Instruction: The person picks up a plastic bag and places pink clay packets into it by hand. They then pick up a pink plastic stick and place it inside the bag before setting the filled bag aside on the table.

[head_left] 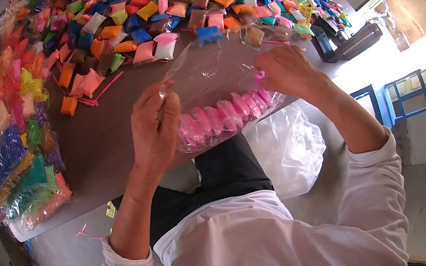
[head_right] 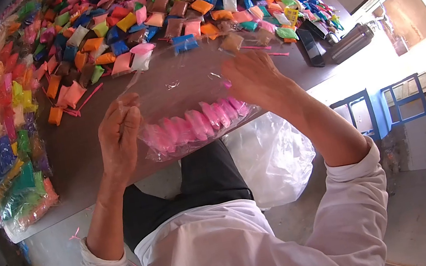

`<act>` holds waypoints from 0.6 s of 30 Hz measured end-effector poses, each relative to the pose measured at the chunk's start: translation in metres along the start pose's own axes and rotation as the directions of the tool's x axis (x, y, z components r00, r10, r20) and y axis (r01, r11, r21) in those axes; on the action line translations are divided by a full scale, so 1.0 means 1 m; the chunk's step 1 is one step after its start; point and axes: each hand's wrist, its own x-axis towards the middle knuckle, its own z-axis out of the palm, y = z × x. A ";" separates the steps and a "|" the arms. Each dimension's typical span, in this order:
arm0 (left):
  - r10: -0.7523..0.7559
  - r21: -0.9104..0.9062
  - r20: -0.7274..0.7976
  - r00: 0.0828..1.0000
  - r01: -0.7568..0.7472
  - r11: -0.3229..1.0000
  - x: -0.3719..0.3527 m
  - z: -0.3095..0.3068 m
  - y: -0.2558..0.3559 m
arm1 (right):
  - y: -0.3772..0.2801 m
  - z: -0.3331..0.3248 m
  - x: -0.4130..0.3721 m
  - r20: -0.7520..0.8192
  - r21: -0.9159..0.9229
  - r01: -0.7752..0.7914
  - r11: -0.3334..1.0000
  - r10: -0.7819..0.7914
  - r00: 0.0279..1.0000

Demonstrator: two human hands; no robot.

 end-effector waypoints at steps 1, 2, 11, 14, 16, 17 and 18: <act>-0.030 -0.020 -0.004 1.000 0.030 0.999 -0.003 -0.001 -0.001 | 0.000 0.000 0.000 0.051 -0.034 -0.016 0.999 0.018 0.999; -0.061 -0.042 -0.007 0.998 0.060 0.997 -0.006 -0.002 -0.003 | 0.001 0.000 0.000 0.101 -0.068 -0.031 0.997 0.038 0.994; -0.138 -0.133 -0.066 0.988 0.128 0.983 -0.017 0.000 -0.007 | 0.003 -0.008 -0.007 0.134 0.011 0.013 1.000 -0.014 0.991; -0.161 -0.179 -0.085 0.983 0.144 0.973 -0.019 0.001 -0.009 | 0.007 0.004 -0.005 0.113 -0.018 0.048 0.999 -0.045 0.993; -0.125 -0.170 -0.102 0.987 0.107 0.980 -0.019 0.003 -0.014 | 0.005 0.014 -0.005 0.130 -0.051 0.025 0.998 -0.018 0.991; -0.101 -0.152 -0.107 0.989 0.084 0.985 -0.020 0.004 -0.016 | 0.003 0.017 -0.005 0.139 -0.066 0.013 0.998 -0.004 0.990; -0.086 -0.132 -0.106 0.991 0.072 0.989 -0.020 0.004 -0.016 | 0.003 0.015 -0.005 0.195 -0.073 0.012 0.997 0.003 0.981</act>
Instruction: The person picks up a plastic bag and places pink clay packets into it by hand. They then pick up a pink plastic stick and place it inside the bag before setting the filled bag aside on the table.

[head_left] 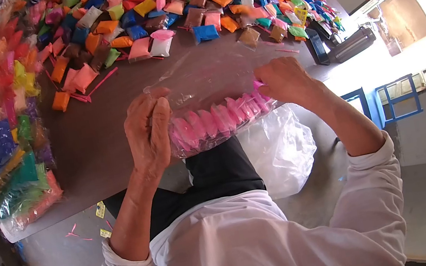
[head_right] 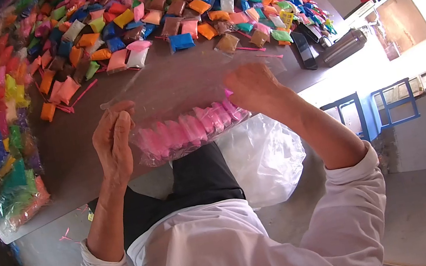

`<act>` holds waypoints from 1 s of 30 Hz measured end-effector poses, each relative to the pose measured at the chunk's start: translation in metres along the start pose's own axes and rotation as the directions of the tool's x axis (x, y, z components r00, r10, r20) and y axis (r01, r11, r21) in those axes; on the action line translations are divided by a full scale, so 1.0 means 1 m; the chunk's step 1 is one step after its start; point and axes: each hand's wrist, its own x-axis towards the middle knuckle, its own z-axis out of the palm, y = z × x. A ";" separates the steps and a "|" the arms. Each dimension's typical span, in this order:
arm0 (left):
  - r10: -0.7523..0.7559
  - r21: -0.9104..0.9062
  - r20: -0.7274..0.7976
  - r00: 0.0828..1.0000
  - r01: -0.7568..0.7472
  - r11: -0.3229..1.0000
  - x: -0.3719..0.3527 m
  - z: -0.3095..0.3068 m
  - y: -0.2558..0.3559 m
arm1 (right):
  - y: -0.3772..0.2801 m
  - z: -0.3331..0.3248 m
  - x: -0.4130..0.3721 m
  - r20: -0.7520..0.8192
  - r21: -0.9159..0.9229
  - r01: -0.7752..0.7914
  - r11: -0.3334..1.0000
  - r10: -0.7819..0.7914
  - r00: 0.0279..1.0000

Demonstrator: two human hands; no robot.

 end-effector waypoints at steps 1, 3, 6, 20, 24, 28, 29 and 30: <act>0.015 0.019 0.002 1.000 -0.015 1.000 0.000 0.000 0.000 | 0.000 -0.004 -0.001 0.057 -0.006 -0.003 1.000 0.004 0.998; 0.035 0.048 0.002 0.999 -0.035 0.998 0.000 -0.001 0.005 | 0.002 -0.011 -0.003 0.145 0.046 0.004 0.999 -0.011 0.989; 0.078 0.035 -0.024 0.997 -0.077 0.996 0.001 0.002 0.004 | 0.014 -0.013 -0.007 0.222 0.155 0.016 0.988 -0.051 0.974; -0.068 -0.082 -0.023 0.997 0.066 0.994 -0.001 -0.002 0.007 | 0.033 -0.007 -0.022 -0.009 0.209 0.092 0.974 -0.093 0.996; -0.032 -0.079 -0.042 0.999 0.029 0.996 0.002 0.002 0.008 | 0.016 -0.014 -0.013 0.116 0.146 -0.025 0.989 0.008 0.993; -0.067 -0.070 -0.040 0.997 0.064 0.995 0.001 0.001 0.012 | 0.007 -0.019 -0.013 0.083 0.143 -0.036 0.989 0.024 0.996; -0.068 -0.083 -0.045 0.997 0.064 0.995 0.001 0.002 0.014 | 0.007 -0.019 -0.012 0.094 0.117 -0.042 0.992 0.031 0.995; -0.068 -0.096 -0.049 0.996 0.063 0.993 0.001 0.002 0.015 | 0.007 -0.017 -0.013 0.081 0.122 -0.035 0.992 0.025 0.996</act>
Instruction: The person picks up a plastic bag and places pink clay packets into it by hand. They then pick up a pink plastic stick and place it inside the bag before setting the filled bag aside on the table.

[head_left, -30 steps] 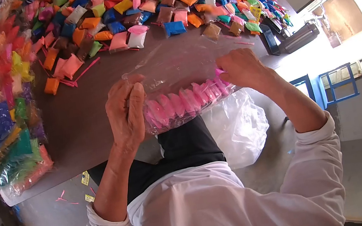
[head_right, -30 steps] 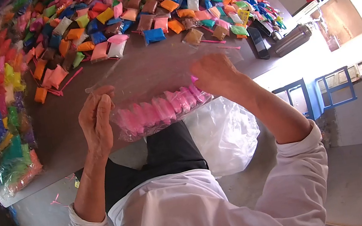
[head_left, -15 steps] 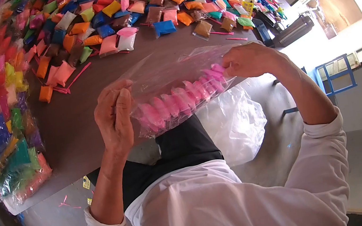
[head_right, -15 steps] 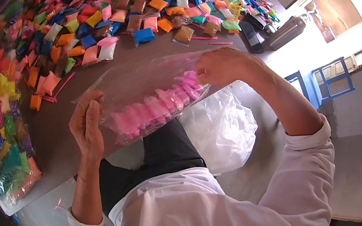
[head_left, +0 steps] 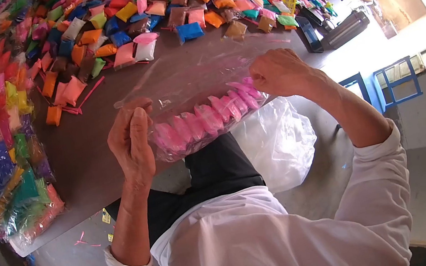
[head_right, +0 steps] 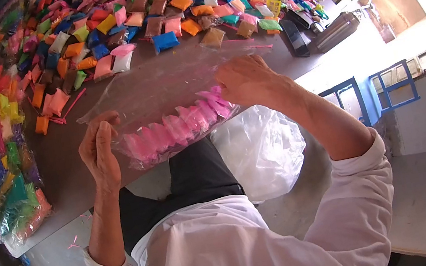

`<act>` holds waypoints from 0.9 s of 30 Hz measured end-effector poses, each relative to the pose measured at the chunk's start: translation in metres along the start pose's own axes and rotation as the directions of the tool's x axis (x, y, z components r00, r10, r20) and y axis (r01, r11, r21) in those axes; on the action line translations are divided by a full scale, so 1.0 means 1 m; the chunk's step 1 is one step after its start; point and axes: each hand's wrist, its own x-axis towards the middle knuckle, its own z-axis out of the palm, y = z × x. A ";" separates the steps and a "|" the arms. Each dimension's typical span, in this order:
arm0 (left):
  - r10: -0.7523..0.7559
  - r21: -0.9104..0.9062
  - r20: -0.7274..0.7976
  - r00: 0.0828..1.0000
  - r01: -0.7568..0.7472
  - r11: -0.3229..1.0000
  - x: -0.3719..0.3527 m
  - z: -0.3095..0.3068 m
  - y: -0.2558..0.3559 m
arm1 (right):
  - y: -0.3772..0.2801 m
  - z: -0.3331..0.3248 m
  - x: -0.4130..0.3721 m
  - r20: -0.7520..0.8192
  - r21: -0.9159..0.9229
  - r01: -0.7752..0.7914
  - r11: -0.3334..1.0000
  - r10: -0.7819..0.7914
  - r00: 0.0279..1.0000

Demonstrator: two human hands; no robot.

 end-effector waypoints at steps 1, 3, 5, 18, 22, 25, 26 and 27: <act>-0.004 -0.016 -0.003 1.000 0.004 1.000 0.000 0.000 -0.001 | 0.001 0.002 0.000 -0.014 0.003 0.008 1.000 -0.008 1.000; -0.013 -0.046 -0.012 1.000 0.013 0.999 -0.002 0.000 -0.005 | 0.001 0.007 0.000 -0.055 0.029 0.036 0.999 -0.034 0.998; -0.002 -0.056 -0.005 1.000 0.002 0.998 -0.003 0.001 -0.007 | 0.001 0.011 -0.001 -0.112 0.068 0.075 0.995 -0.067 0.991; -0.030 -0.009 0.035 0.999 0.030 0.999 -0.010 -0.003 -0.012 | 0.011 0.019 0.012 0.060 -0.150 0.063 0.987 -0.055 0.997; -0.020 -0.056 0.006 1.000 0.020 0.998 -0.008 -0.002 -0.007 | 0.018 0.027 0.008 -0.142 -0.172 0.163 0.972 -0.188 0.972; -0.029 -0.070 -0.003 1.000 0.029 0.997 -0.008 -0.001 -0.010 | 0.008 0.023 -0.001 -0.216 -0.081 0.210 0.974 -0.223 0.951; -0.032 -0.067 -0.001 0.999 0.032 0.997 -0.007 -0.001 -0.010 | 0.004 0.019 -0.002 -0.222 -0.036 0.216 0.976 -0.219 0.950; -0.035 -0.063 0.000 0.999 0.035 0.997 -0.007 -0.002 -0.011 | 0.003 0.019 -0.001 -0.183 -0.028 0.206 0.978 -0.207 0.961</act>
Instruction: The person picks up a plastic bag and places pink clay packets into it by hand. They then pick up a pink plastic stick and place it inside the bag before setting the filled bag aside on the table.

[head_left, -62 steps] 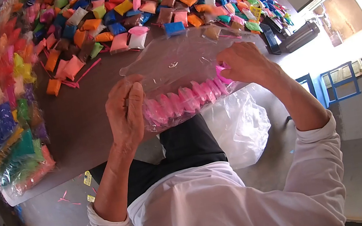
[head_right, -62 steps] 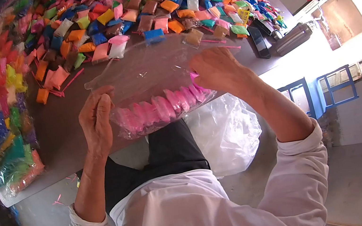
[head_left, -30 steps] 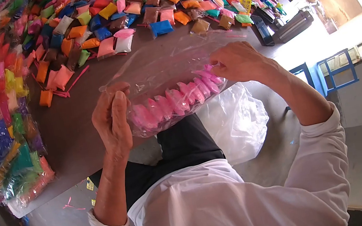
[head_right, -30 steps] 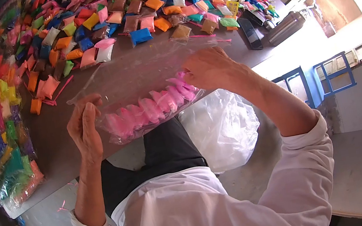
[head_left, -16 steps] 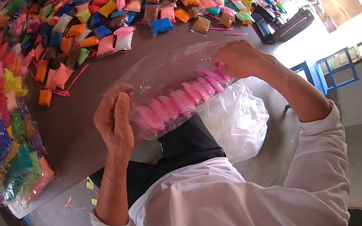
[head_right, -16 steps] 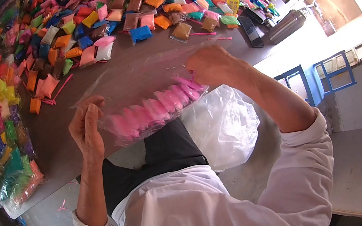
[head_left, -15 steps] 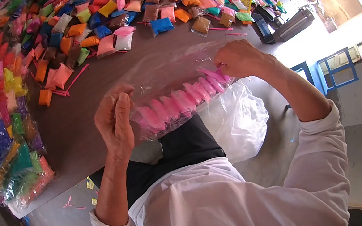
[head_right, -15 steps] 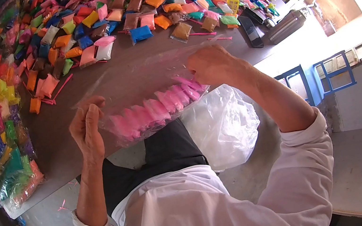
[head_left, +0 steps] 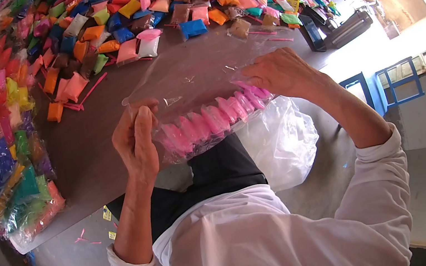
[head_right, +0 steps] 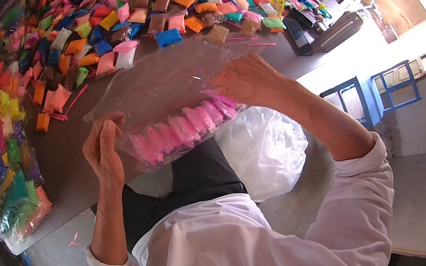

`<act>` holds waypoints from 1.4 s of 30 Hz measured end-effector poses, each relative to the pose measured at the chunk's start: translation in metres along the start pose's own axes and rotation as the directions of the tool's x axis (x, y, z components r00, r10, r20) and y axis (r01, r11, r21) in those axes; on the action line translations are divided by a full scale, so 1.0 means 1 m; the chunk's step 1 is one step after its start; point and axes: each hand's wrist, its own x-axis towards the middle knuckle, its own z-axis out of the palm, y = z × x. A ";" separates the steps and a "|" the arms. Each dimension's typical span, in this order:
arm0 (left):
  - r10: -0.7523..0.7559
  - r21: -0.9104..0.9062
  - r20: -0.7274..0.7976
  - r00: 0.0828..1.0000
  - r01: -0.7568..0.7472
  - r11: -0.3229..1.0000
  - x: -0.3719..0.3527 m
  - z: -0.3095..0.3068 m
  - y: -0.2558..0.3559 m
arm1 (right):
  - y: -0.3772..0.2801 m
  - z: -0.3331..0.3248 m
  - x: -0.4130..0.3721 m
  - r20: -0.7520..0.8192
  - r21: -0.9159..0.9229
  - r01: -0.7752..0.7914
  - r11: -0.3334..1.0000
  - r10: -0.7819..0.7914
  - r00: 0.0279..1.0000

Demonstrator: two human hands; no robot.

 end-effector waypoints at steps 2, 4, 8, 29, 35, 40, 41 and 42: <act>0.009 -0.019 -0.010 1.000 -0.009 1.000 0.001 0.004 0.001 | 0.000 0.000 0.004 0.077 0.011 -0.025 1.000 0.024 0.997; 0.017 -0.020 -0.007 1.000 -0.017 1.000 0.002 0.005 0.002 | 0.000 0.002 0.009 0.079 -0.022 0.021 1.000 -0.019 0.997; 0.008 0.019 -0.012 1.000 -0.008 1.000 0.003 0.004 0.003 | 0.004 0.008 0.011 0.012 0.049 0.074 0.996 -0.074 0.997; -0.121 0.073 -0.057 0.991 0.125 0.989 0.002 -0.007 -0.002 | 0.020 0.026 -0.021 -0.287 0.324 0.173 0.930 -0.078 0.955; -0.303 -0.184 -0.060 0.951 0.287 0.940 0.017 -0.022 -0.015 | 0.005 0.040 -0.001 -0.462 0.134 0.323 0.937 -0.229 0.857; -0.474 -0.339 -0.194 0.859 0.395 0.854 0.030 -0.050 -0.048 | -0.016 0.052 0.040 -0.340 0.298 0.337 0.893 -0.231 0.912; -0.507 -0.372 -0.196 0.839 0.415 0.830 0.031 -0.055 -0.050 | -0.020 0.053 0.047 -0.264 0.333 0.311 0.890 -0.229 0.937; -0.540 -0.406 -0.196 0.819 0.434 0.805 0.032 -0.061 -0.051 | -0.022 0.056 0.053 -0.253 0.376 0.311 0.873 -0.226 0.941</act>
